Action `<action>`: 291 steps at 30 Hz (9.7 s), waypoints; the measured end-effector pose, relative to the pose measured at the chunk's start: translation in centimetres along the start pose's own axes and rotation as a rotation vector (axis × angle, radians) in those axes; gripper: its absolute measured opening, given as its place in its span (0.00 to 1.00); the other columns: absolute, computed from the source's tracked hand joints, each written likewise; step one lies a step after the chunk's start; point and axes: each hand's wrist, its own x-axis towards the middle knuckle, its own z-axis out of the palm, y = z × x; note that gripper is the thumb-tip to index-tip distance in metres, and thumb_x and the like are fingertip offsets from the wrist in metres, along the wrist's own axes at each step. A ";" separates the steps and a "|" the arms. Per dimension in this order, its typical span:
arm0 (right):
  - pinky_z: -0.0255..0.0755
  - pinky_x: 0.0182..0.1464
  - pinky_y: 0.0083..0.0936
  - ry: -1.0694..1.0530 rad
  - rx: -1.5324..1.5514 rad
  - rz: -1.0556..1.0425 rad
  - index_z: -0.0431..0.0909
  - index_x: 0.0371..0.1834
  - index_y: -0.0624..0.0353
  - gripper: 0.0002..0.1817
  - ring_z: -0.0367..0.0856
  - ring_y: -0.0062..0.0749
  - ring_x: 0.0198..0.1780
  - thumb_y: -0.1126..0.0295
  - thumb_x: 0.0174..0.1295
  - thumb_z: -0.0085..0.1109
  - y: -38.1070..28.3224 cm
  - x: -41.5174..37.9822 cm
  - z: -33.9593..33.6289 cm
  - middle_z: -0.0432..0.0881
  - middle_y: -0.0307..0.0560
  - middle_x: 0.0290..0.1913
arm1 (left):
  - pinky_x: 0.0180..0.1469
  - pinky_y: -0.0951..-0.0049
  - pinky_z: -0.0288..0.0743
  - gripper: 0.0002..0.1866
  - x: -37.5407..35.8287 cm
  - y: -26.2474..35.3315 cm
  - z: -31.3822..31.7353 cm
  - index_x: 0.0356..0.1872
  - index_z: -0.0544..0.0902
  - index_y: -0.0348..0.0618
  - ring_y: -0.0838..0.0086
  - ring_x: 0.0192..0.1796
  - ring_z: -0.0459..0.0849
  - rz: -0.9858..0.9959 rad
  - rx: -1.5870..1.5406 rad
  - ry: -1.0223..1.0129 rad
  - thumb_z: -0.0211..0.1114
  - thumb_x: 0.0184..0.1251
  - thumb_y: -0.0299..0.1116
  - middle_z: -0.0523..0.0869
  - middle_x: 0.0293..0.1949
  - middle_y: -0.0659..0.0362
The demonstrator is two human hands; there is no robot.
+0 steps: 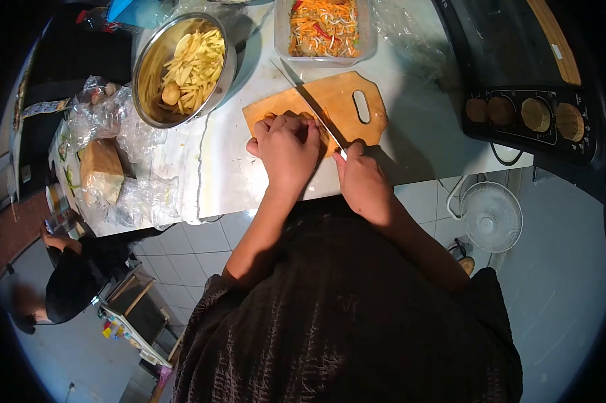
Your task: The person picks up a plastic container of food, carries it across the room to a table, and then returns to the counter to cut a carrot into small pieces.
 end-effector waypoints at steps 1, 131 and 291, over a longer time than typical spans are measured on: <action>0.73 0.34 0.53 -0.001 0.004 0.002 0.66 0.38 0.70 0.18 0.80 0.67 0.32 0.60 0.72 0.48 -0.1 0.0 0.0 0.79 0.69 0.25 | 0.48 0.57 0.57 0.07 -0.1 0.0 0.0 0.27 0.87 0.45 0.59 0.46 0.74 0.002 -0.009 0.006 0.70 0.54 0.37 0.86 0.32 0.58; 0.70 0.42 0.57 -0.038 0.121 0.055 0.66 0.39 0.69 0.19 0.77 0.72 0.38 0.59 0.74 0.44 -0.4 -2.0 0.9 0.79 0.73 0.30 | 0.50 0.60 0.65 0.06 0.1 -1.3 -0.1 0.30 0.85 0.40 0.55 0.45 0.72 0.063 -0.097 -0.059 0.67 0.57 0.32 0.85 0.34 0.55; 0.69 0.39 0.58 -0.038 0.042 -0.055 0.66 0.36 0.66 0.18 0.77 0.70 0.32 0.59 0.74 0.42 1.2 -2.6 -0.8 0.79 0.69 0.26 | 0.49 0.54 0.54 0.08 0.2 -0.3 -1.4 0.30 0.90 0.48 0.57 0.50 0.69 -0.036 0.117 -0.134 0.70 0.55 0.40 0.83 0.37 0.60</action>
